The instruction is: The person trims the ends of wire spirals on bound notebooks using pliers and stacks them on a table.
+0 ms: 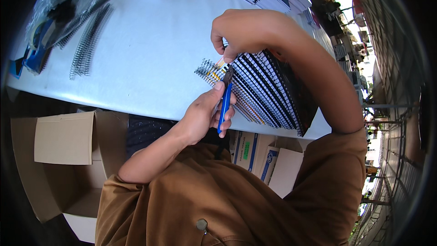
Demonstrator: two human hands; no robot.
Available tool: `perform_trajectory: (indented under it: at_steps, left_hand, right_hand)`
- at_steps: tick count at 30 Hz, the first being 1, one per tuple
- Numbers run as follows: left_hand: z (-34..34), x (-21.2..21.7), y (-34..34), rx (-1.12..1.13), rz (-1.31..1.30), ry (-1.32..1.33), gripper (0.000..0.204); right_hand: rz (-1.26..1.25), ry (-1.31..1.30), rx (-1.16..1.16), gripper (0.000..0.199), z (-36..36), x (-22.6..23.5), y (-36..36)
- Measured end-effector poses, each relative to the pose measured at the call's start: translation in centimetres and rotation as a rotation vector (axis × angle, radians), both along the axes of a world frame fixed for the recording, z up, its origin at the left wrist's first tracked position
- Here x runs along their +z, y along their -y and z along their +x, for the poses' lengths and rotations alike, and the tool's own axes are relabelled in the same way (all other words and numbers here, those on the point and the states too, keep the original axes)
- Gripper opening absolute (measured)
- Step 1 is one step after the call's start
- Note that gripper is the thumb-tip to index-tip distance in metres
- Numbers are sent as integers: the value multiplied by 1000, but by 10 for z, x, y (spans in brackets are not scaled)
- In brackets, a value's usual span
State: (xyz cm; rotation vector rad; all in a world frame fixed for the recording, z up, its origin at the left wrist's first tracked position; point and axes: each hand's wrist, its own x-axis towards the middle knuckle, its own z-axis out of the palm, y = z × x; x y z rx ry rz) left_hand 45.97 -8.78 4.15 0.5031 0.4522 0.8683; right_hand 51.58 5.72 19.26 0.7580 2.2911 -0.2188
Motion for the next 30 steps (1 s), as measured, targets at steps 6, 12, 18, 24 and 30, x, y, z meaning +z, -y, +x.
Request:
perform_trajectory:
  at_steps: [6,12,18,24,30]
  left_hand:
    - [5,17,-4,-5,-40,23,59]
    - [-2,-17,-13,-157,75,530,60]
    - [5,24,1,-9,9,-37,61]
    - [2,16,-8,27,37,11,59]
    - [9,39,-1,39,37,-105,58]
  right_hand:
    - [-138,-164,11,31,14,7,-8]
    - [-170,-222,-99,27,18,3,-12]
    - [-79,-271,-50,28,23,0,-12]
    - [-58,-274,-50,28,22,2,-11]
    - [140,-182,10,23,19,4,0]
